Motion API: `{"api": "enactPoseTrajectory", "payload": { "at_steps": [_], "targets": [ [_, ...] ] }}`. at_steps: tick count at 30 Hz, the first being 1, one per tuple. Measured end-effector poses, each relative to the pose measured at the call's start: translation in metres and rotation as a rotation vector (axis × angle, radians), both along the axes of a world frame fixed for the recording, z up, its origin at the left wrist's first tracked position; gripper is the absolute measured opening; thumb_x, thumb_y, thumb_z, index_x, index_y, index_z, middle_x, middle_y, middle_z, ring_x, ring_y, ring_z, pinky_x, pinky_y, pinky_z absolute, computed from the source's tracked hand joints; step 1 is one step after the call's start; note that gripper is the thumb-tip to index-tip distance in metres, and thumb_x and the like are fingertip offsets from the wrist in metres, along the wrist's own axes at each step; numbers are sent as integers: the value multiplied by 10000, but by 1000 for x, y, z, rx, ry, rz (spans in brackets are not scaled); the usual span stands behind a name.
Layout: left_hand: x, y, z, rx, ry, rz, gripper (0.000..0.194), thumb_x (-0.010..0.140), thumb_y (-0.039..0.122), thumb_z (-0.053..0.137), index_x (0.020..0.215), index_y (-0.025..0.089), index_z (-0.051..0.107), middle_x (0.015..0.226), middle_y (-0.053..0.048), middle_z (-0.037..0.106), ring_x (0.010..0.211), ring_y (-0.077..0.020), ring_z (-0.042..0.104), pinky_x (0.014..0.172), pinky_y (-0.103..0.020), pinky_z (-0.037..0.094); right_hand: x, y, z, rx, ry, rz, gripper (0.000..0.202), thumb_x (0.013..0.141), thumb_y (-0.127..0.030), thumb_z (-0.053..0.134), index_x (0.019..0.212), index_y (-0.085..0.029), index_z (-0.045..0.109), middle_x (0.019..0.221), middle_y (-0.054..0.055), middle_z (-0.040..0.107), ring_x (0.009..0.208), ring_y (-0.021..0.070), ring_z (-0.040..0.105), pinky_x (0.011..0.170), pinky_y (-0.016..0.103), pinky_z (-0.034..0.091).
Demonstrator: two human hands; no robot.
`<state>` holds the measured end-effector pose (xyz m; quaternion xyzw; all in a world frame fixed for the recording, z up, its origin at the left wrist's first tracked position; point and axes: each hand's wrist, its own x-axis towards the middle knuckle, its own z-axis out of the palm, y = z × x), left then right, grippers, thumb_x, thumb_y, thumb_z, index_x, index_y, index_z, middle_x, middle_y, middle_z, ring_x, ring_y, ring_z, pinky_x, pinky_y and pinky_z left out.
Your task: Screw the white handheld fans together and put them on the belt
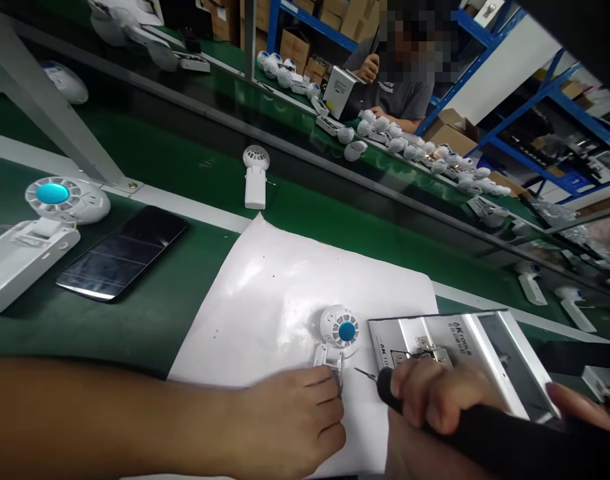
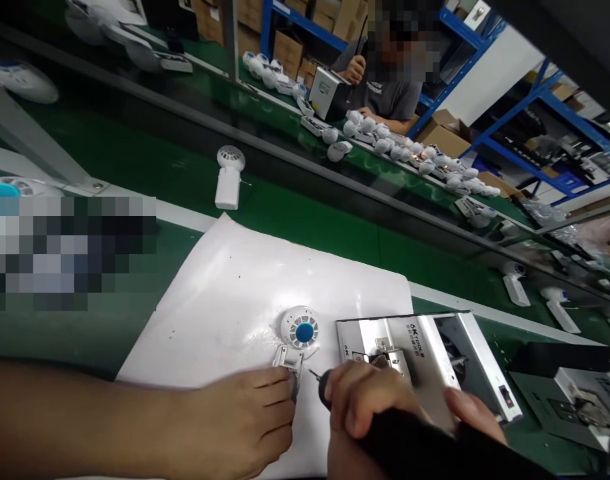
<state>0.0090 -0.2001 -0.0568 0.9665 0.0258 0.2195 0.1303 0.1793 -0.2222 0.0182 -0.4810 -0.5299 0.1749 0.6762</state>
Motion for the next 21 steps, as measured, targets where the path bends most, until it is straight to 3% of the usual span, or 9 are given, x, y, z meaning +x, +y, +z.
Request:
{"api": "enactPoseTrajectory", "payload": {
  "at_steps": [4, 9, 14, 18, 21],
  "targets": [
    [-2, -1, -3, -28, -15, -2, 106, 964, 233, 627, 931, 153, 688, 882, -85, 639, 819, -250, 556, 931, -427, 492, -13, 17, -1, 109, 136, 8, 542, 1013, -784, 418, 1305, -337, 514, 596, -121, 533, 386, 132, 369, 413, 297, 458],
    [-1, -2, -1, 2, -33, 25, 99, 956, 240, 673, 903, 159, 693, 861, -67, 635, 788, -235, 553, 918, -421, 486, -12, 28, -15, 74, 219, 79, 616, 954, -863, 440, 1263, -332, 481, 574, -124, 537, 379, 130, 362, 405, 279, 447],
    [-4, -1, -1, 20, -62, 47, 101, 958, 266, 719, 897, 187, 727, 845, -47, 666, 802, -222, 559, 918, -407, 492, -18, 32, -30, 28, 285, 99, 528, 937, -789, 586, 1176, -331, 475, 573, -123, 514, 384, 127, 373, 418, 272, 440],
    [9, -10, -25, 86, -71, 73, 115, 998, 256, 680, 914, 210, 743, 933, -32, 735, 840, -195, 613, 997, -368, 496, -28, 32, -31, 58, 362, 89, 546, 885, -761, 689, 1129, -308, 506, 558, -110, 507, 394, 123, 374, 417, 259, 419],
    [22, -13, -55, 93, 72, 75, 254, 1008, 284, 680, 757, 244, 678, 861, 1, 739, 696, -171, 578, 869, -349, 529, -23, 28, -37, 66, 428, 95, 512, 885, -692, 718, 1159, -296, 545, 570, -79, 527, 423, 149, 429, 416, 276, 432]
  ]
}}
